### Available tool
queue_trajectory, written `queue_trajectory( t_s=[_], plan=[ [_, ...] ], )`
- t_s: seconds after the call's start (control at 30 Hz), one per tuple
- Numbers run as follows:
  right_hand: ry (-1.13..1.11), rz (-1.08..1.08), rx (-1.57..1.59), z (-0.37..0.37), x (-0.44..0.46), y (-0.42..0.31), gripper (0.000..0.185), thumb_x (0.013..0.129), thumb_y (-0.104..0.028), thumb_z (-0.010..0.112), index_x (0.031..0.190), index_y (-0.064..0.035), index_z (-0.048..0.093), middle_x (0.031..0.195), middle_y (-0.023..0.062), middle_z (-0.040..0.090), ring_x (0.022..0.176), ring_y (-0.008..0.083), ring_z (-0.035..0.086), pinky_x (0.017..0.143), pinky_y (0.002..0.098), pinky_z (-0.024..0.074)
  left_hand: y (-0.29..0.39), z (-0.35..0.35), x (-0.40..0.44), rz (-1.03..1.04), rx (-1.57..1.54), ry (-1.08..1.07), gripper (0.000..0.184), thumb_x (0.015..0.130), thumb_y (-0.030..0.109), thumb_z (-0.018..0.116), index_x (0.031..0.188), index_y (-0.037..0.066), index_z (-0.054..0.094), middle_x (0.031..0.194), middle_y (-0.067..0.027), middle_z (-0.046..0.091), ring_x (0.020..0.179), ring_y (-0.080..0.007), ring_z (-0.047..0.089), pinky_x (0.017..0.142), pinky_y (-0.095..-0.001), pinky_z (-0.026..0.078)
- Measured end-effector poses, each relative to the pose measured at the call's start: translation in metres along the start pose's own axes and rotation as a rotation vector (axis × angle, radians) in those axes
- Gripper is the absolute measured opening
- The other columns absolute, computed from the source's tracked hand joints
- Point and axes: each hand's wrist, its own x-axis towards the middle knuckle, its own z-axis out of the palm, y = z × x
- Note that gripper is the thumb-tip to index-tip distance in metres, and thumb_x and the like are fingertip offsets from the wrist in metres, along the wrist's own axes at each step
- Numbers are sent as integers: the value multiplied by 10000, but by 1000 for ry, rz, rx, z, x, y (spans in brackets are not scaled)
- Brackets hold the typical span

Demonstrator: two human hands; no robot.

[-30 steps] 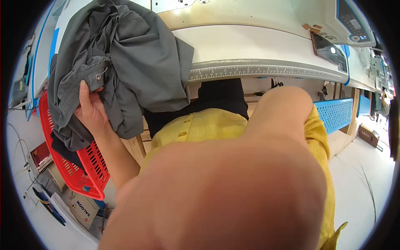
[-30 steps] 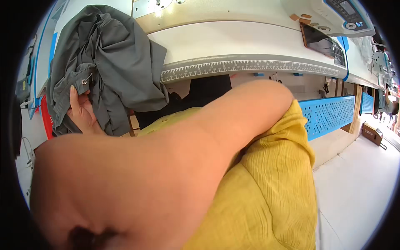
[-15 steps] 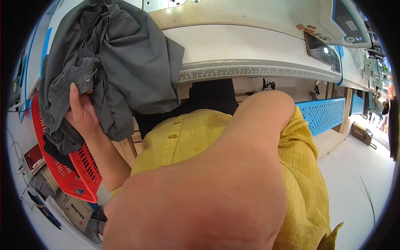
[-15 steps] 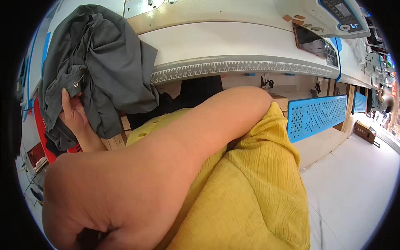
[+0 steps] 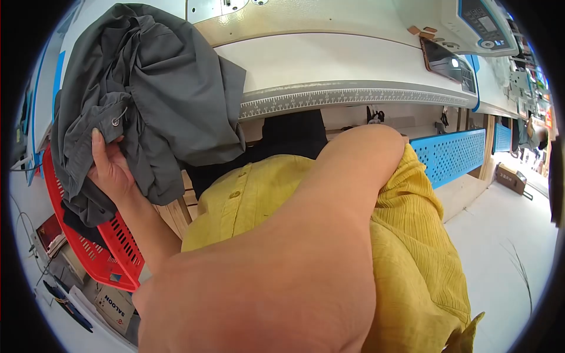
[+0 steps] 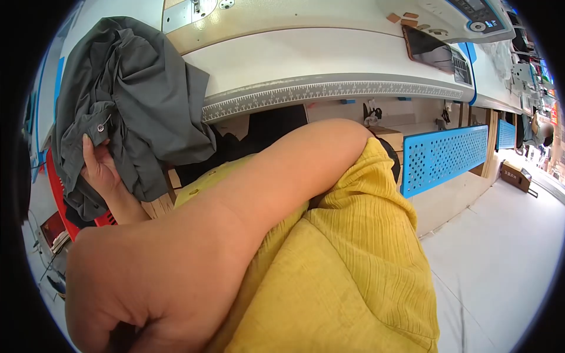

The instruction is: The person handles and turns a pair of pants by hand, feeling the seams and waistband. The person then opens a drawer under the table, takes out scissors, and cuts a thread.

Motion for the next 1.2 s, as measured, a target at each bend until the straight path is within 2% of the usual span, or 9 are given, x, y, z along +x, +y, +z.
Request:
queue_trajectory(
  t_s=[0.33, 0.4, 0.5, 0.7, 0.9, 1.03, 1.2],
  plan=[
    [-28, -91, 66, 8, -6, -6, 334, 937, -210, 609, 639, -68, 561, 738, 109, 616, 597, 262, 527, 605, 338, 437, 0, 0, 0, 7, 22, 8, 271, 958, 36, 550, 1228, 9, 539, 1130, -117, 642, 850, -167, 629, 711, -260, 520],
    [-27, -104, 90, -8, -7, -10, 335, 937, -208, 608, 637, -66, 560, 730, 108, 614, 590, 262, 522, 599, 337, 434, 1, -2, -1, -1, 31, 17, 266, 959, 37, 548, 1223, 9, 542, 1128, -116, 642, 850, -166, 628, 710, -258, 518],
    [-28, -123, 107, 13, 1, 5, 337, 936, -205, 607, 634, -64, 560, 719, 105, 610, 579, 262, 513, 589, 335, 429, -1, -1, 0, -7, 32, 33, 250, 962, 40, 545, 1209, 10, 550, 1121, -116, 644, 848, -162, 625, 708, -254, 514],
    [-50, -182, 127, 7, 2, 10, 340, 935, -199, 604, 629, -59, 560, 696, 101, 602, 557, 262, 497, 570, 331, 419, -1, -1, 2, -11, 17, -18, 242, 964, 49, 544, 1203, 10, 556, 1110, -116, 649, 847, -158, 623, 709, -249, 510],
    [-58, -239, 183, -4, -18, -29, 344, 935, -193, 601, 623, -53, 559, 672, 96, 594, 535, 262, 480, 552, 327, 410, 2, -5, 2, 7, 40, -30, 243, 968, 60, 543, 1205, 7, 554, 1096, -115, 654, 842, -154, 622, 716, -252, 509],
    [-63, -265, 237, 21, -13, -10, 346, 934, -189, 599, 620, -50, 559, 657, 93, 589, 521, 262, 469, 539, 325, 403, -1, 0, 0, 20, 47, -3, 242, 971, 67, 541, 1204, 5, 553, 1091, -112, 654, 837, -149, 619, 717, -254, 507],
    [-74, -299, 246, 13, -8, 2, 349, 934, -184, 597, 615, -45, 558, 638, 89, 582, 503, 262, 455, 523, 322, 395, -1, -3, 0, 13, 23, -33, 234, 975, 77, 539, 1196, 3, 559, 1106, -109, 649, 846, -147, 619, 723, -254, 508]
  ],
)
